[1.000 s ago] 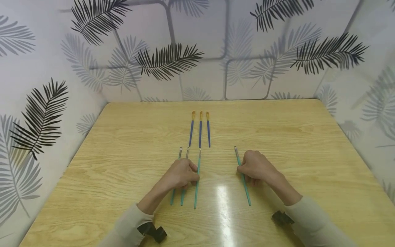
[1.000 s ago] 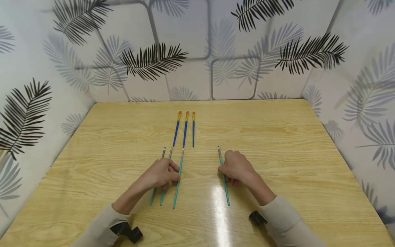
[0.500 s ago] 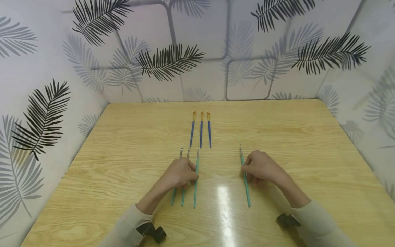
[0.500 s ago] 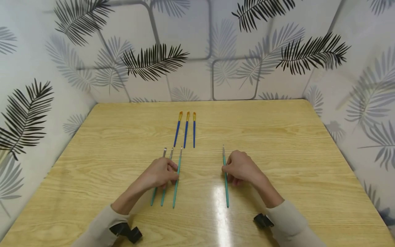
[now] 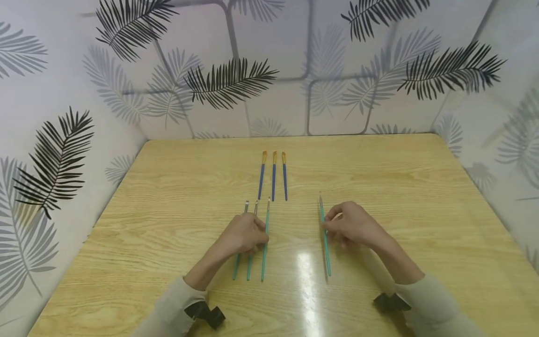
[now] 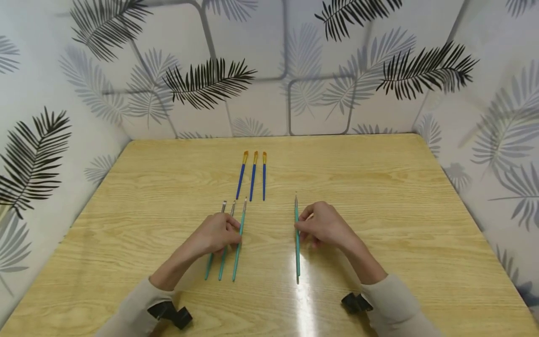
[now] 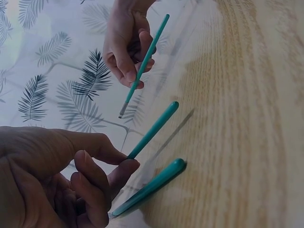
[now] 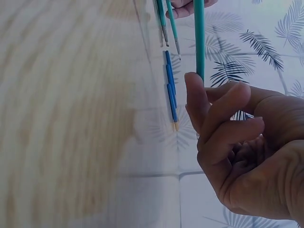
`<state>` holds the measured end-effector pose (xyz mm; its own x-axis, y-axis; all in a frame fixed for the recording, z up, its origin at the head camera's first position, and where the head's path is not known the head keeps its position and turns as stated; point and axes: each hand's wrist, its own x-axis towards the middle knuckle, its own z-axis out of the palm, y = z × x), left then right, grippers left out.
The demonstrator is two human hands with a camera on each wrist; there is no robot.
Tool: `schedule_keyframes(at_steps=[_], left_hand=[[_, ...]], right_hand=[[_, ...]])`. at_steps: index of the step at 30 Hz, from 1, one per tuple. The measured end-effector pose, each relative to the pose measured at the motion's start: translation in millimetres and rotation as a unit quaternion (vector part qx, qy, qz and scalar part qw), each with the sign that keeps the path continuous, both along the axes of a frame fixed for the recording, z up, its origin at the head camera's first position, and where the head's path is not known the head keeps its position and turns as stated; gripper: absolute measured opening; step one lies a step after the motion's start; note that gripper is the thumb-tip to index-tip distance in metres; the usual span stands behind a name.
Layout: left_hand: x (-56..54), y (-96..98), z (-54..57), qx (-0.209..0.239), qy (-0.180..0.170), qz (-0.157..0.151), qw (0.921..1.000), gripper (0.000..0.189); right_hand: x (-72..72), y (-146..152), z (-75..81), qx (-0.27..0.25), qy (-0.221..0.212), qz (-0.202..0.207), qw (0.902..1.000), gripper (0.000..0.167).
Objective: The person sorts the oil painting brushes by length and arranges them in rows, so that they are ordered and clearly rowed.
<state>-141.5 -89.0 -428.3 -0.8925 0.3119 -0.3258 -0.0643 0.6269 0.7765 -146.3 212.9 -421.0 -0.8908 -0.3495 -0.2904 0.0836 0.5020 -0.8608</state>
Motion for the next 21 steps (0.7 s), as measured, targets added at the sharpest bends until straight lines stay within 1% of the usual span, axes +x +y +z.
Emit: schedule_keyframes(at_steps=[6,11,17,21], left_hand=[[-0.4,1.6,1.6,-0.008,0.009,0.0,0.9999,0.04],[0.3,0.5,2.3,0.004,0.01,-0.003,0.9999,0.038],[0.4,-1.9,1.7,0.007,0.018,-0.016,0.9997,0.04],[-0.1,-3.1,0.9,0.002,0.012,-0.009,0.9999,0.042]], right_hand=[[0.5,-1.9,1.1,-0.017,0.008,-0.004,0.9998,0.023],[0.9,-8.5,0.7,-0.013,0.021,-0.01,0.9996,0.02],[0.6,-17.6,-1.4,-0.004,0.045,-0.003,0.999,0.016],[0.8,-24.5,-1.8,-0.011,0.056,0.008,0.9983,0.016]])
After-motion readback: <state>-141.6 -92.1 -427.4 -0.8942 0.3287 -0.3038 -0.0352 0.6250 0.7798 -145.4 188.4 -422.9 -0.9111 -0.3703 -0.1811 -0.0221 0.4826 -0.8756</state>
